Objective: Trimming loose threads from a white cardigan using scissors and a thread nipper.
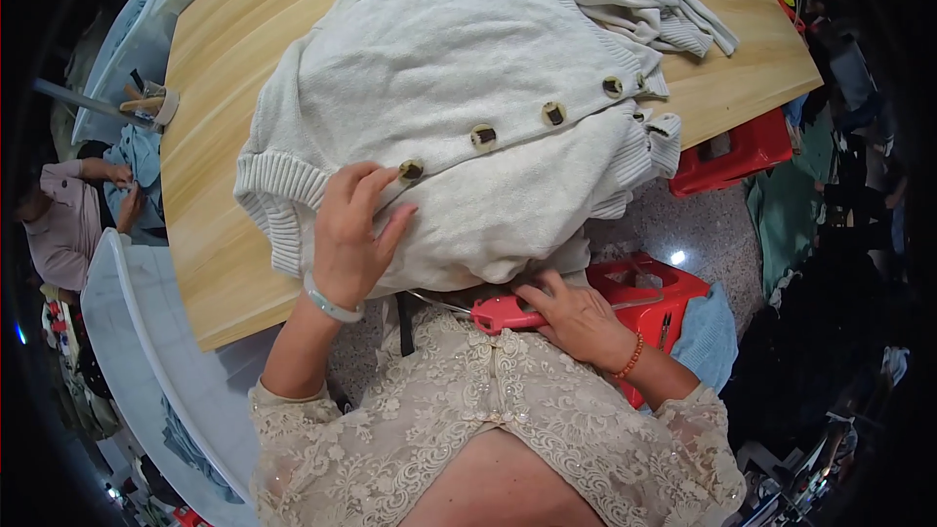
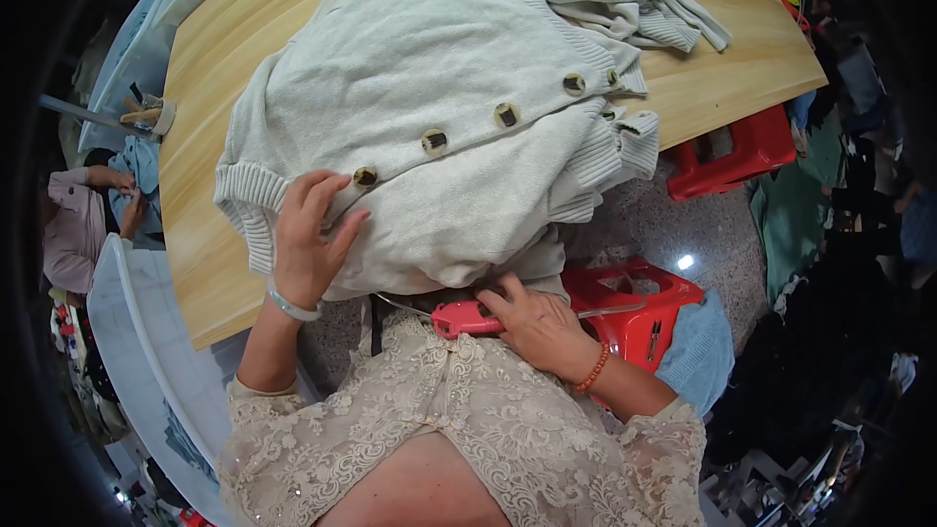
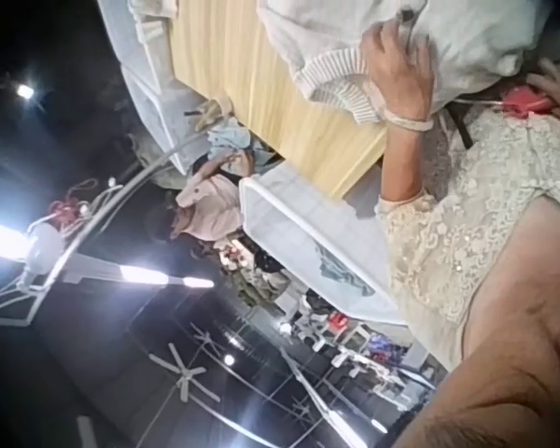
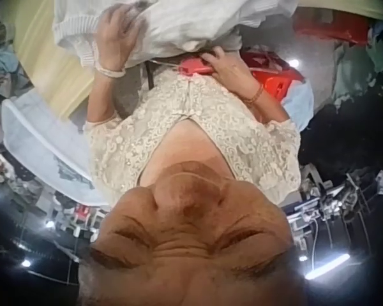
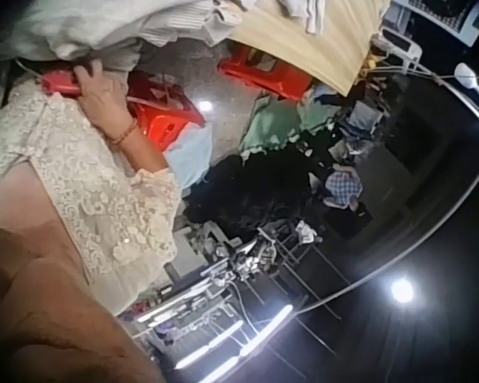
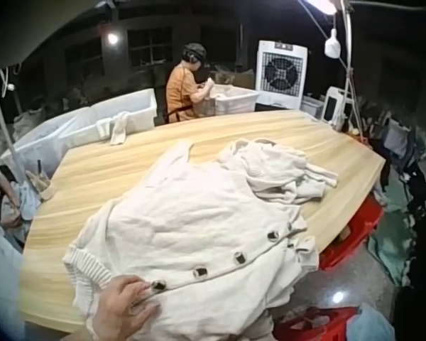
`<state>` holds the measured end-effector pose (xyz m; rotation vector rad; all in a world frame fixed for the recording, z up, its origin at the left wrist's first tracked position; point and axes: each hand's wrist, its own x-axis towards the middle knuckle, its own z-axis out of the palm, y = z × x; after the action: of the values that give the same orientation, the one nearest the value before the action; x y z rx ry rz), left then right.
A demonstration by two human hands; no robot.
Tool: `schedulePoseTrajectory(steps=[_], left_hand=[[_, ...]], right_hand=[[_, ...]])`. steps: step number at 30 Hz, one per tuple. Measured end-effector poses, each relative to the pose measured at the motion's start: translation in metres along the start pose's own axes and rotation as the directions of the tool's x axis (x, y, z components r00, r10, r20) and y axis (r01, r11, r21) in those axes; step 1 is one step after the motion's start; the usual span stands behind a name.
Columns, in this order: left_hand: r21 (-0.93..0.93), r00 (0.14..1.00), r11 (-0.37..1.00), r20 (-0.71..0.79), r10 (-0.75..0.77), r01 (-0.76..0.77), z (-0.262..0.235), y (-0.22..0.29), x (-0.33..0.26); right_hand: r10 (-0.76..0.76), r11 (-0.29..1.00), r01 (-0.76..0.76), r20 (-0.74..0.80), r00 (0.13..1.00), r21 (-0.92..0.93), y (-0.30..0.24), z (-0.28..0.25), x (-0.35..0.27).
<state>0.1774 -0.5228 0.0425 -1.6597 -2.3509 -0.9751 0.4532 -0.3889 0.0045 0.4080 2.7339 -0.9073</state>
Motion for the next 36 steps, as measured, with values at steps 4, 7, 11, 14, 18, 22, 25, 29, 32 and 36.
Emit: schedulePoseTrajectory(steps=[4,7,11,14,18,22,25,29,32,36], left_hand=[[-0.154,0.997,0.987,0.070,-0.037,0.047,0.023,-0.012,0.019],[-0.289,0.969,0.934,0.188,-0.159,0.209,0.020,-0.016,0.022],[-0.389,0.953,0.882,0.240,-0.183,0.267,0.022,-0.026,0.023],[-0.443,0.961,0.856,0.191,-0.201,0.267,0.024,-0.032,0.026],[-0.538,0.928,0.764,0.303,-0.219,0.356,0.017,-0.040,0.030],[-0.460,0.954,0.842,0.227,-0.197,0.283,0.023,-0.031,0.033],[-0.258,0.982,0.966,0.185,0.038,0.011,0.025,-0.010,0.046],[-0.114,0.949,0.963,0.175,0.263,-0.246,0.042,0.015,0.086],[-0.158,0.939,0.961,0.229,0.258,-0.226,0.055,0.008,0.099],[-0.363,0.946,0.931,0.307,0.100,0.020,0.056,0.001,0.098]], right_hand=[[-0.189,0.980,0.183,-0.098,0.977,-0.075,0.013,-0.021,-0.017],[-0.164,0.986,0.152,-0.186,0.969,-0.074,0.020,-0.051,-0.025],[-0.053,0.994,0.085,-0.358,0.932,0.075,0.020,-0.071,-0.016],[-0.056,0.995,0.078,-0.302,0.952,0.063,0.007,-0.077,0.005],[-0.109,0.993,0.115,-0.228,0.967,0.014,-0.008,-0.087,0.025],[-0.158,0.981,0.184,-0.291,0.944,0.067,0.003,-0.084,0.024],[-0.109,0.982,0.154,-0.339,0.934,0.109,0.018,-0.083,0.016],[-0.015,0.991,0.071,-0.420,0.907,0.117,0.033,-0.082,0.003],[0.024,0.990,0.035,-0.417,0.909,0.135,0.038,-0.083,-0.007],[0.058,0.990,-0.003,-0.380,0.923,0.143,0.045,-0.086,-0.016]])
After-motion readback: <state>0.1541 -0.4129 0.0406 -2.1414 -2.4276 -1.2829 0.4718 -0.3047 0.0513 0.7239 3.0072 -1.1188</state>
